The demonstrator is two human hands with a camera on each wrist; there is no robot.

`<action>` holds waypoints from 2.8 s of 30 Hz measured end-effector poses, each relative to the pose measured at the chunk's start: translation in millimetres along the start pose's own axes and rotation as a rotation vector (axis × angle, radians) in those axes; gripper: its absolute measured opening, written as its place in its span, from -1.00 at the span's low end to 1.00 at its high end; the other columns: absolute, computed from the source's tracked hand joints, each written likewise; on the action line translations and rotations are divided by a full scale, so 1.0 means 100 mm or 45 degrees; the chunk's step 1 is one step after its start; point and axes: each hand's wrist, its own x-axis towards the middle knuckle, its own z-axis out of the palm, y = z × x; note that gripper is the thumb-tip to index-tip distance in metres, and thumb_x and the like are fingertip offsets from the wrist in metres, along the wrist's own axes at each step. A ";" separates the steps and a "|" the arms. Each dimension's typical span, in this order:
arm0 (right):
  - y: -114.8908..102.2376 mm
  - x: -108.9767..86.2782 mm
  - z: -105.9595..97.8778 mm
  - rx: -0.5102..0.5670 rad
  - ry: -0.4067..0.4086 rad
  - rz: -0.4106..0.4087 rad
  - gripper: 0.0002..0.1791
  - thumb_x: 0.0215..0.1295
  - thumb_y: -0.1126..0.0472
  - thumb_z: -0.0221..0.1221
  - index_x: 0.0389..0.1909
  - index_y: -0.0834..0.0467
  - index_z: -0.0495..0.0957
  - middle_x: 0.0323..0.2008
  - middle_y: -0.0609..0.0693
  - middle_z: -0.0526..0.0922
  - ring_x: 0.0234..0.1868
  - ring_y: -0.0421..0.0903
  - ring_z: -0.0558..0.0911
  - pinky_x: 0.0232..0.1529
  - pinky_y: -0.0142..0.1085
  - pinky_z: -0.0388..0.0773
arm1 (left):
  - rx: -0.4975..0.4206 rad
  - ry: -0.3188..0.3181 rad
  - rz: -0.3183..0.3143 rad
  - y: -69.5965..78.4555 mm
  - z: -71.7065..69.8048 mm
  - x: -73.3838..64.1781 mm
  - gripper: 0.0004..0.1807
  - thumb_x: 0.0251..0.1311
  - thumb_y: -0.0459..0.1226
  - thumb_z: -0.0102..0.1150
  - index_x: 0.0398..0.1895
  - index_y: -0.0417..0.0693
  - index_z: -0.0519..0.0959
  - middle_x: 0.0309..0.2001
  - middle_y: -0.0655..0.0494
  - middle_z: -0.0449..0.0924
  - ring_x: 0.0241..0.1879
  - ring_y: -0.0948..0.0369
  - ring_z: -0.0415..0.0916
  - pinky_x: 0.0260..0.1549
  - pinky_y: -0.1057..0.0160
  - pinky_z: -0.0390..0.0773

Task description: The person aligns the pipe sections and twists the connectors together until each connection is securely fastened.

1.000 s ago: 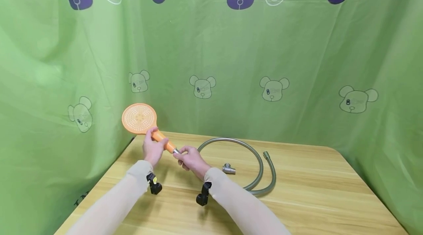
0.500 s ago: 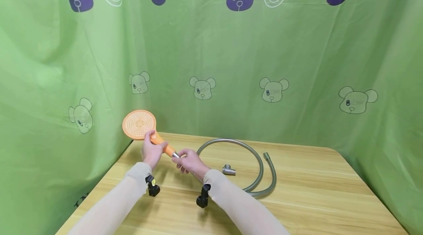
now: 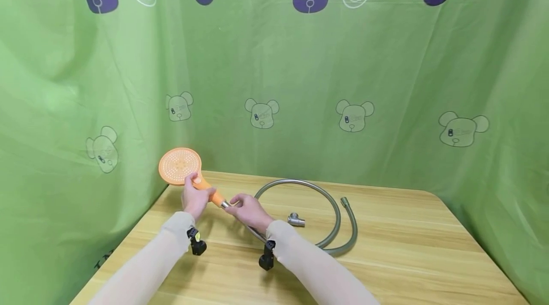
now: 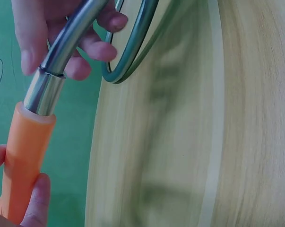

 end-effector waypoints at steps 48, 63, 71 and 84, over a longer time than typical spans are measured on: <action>0.60 -0.59 -1.10 -0.264 0.142 -0.017 -0.53 0.35 0.09 0.27 0.20 0.22 0.52 0.12 0.25 0.58 -0.02 0.01 0.60 0.03 -0.07 0.59 | 0.186 -0.171 -0.195 -0.37 0.01 0.05 -0.06 0.04 -0.26 0.34 0.50 -0.18 0.11 0.42 -0.37 0.21 0.33 -0.20 0.22 0.40 -0.13 0.20; 0.72 -0.67 -1.22 -0.277 0.153 0.013 -0.53 0.35 0.08 0.27 0.18 0.23 0.53 0.12 0.24 0.58 -0.02 -0.01 0.62 0.02 -0.10 0.62 | 0.219 -0.207 -0.262 -0.40 0.07 0.06 -0.06 0.04 -0.29 0.29 0.50 -0.20 0.07 0.37 -0.40 0.22 0.27 -0.18 0.23 0.34 -0.11 0.26; 0.71 -0.68 -1.22 -0.274 0.168 0.003 -0.56 0.34 0.11 0.27 0.16 0.22 0.54 0.11 0.25 0.58 -0.01 0.01 0.62 0.02 -0.08 0.62 | 0.284 -0.222 -0.236 -0.40 0.07 0.09 -0.07 0.01 -0.25 0.30 0.48 -0.24 0.10 0.34 -0.41 0.25 0.26 -0.20 0.23 0.33 -0.11 0.26; 0.65 -0.64 -1.16 -0.312 0.181 -0.010 -0.59 0.33 0.15 0.28 0.13 0.24 0.56 0.09 0.24 0.60 -0.05 -0.01 0.62 0.01 -0.08 0.60 | 0.360 -0.248 -0.217 -0.39 0.05 0.08 -0.07 0.03 -0.22 0.29 0.48 -0.28 0.11 0.35 -0.43 0.23 0.30 -0.25 0.21 0.35 -0.16 0.22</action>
